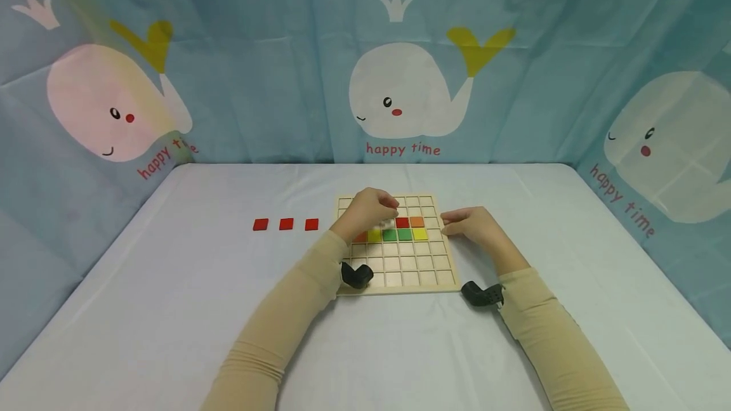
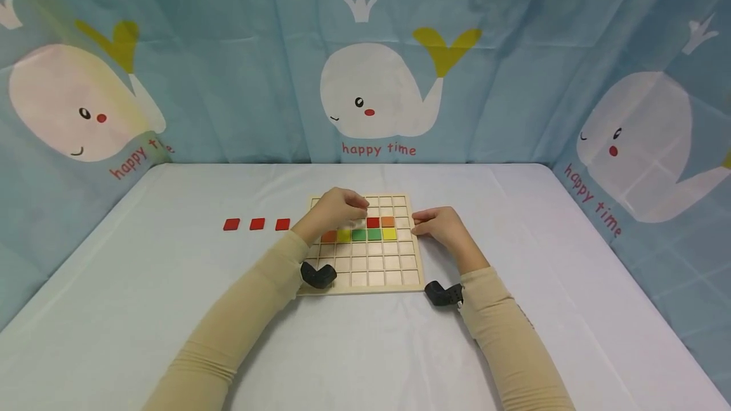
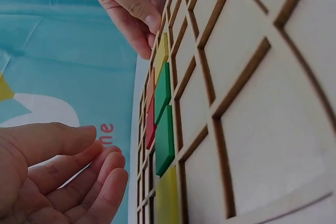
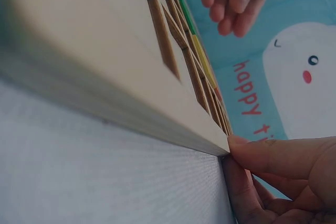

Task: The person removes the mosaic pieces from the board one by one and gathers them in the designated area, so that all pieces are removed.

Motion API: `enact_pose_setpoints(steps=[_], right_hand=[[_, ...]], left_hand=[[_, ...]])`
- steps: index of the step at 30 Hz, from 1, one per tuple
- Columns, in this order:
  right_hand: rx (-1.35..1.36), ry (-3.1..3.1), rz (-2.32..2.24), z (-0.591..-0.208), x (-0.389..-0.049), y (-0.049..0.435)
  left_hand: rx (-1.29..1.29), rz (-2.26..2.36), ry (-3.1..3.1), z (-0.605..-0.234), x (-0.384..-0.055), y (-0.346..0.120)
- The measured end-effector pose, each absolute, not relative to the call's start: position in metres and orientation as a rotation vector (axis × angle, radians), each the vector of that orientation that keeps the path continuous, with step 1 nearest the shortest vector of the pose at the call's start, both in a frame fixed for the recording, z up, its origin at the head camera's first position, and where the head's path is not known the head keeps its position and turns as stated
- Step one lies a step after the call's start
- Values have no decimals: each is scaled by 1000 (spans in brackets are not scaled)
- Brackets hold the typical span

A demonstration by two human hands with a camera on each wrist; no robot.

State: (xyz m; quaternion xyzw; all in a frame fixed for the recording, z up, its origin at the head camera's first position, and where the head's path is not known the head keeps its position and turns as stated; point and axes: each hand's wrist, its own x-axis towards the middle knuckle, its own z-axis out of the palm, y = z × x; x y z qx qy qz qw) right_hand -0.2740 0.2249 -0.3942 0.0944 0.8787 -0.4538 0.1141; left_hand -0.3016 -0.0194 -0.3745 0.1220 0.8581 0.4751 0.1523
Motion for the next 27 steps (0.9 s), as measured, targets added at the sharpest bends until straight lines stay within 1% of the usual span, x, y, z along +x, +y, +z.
enact_pose_setpoints(steps=[12, 27], right_hand=[[287, 2575, -1343, -396, -275, 225], [311, 2581, -1347, -397, -276, 224]], left_hand=[[334, 1368, 2417, -382, -301, -19], [380, 1377, 2438, -393, -300, -17]])
